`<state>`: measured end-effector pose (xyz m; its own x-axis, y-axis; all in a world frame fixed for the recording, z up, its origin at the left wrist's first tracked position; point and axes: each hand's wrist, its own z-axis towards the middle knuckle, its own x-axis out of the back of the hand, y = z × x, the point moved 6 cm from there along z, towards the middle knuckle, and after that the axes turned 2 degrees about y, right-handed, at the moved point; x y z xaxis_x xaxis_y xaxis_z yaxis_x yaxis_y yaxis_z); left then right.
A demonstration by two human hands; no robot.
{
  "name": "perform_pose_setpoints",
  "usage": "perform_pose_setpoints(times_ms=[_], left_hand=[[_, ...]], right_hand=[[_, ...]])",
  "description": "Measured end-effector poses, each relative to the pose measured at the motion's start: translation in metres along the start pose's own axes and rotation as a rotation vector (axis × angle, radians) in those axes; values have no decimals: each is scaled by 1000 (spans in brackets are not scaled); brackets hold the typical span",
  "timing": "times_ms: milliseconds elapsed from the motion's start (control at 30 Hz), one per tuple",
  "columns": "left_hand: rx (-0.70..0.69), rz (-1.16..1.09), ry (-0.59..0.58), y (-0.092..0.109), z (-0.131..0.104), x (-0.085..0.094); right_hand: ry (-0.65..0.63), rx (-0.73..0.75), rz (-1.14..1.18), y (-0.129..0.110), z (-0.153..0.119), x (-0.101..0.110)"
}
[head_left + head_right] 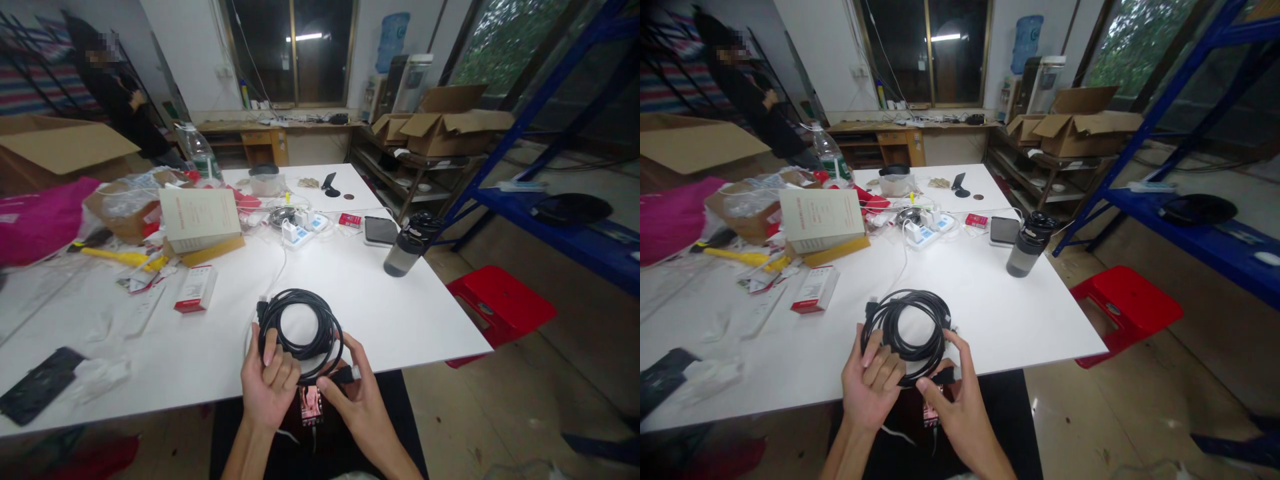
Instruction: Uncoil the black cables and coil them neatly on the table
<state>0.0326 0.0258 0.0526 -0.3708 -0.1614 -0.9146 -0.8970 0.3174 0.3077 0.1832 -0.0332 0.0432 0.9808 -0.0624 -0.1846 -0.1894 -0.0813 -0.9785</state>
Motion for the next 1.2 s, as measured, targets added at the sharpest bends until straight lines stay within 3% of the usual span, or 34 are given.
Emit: perform_pose_setpoints(times_ms=[100, 300, 433, 600, 733, 933, 1000, 1133, 1200], left_hand=[[-29, -17, -6, 7, 3, 7], [-75, 110, 44, 14, 11, 7], [-306, 425, 150, 26, 20, 6], [-596, 1068, 309, 49, 25, 21], [-731, 1316, 335, 54, 22, 35], [-846, 1609, 269, 46, 25, 46], [-852, 1663, 251, 45, 28, 50], [-874, 1700, 245, 46, 28, 57], [-863, 1685, 260, 47, 27, 59]], right_hand=[[75, 23, -25, 5, 10, -2], [5, 44, -100, -10, 30, -10], [4, 115, -235, -19, 50, -7], [22, 158, -400, -11, 72, 5], [63, 210, -598, 9, 83, 14], [193, 554, -935, 11, 80, 18], [138, 655, -1024, 4, 76, 10], [-219, 766, -1114, 1, 68, -24], [-304, 778, -1170, 6, 67, -36]])
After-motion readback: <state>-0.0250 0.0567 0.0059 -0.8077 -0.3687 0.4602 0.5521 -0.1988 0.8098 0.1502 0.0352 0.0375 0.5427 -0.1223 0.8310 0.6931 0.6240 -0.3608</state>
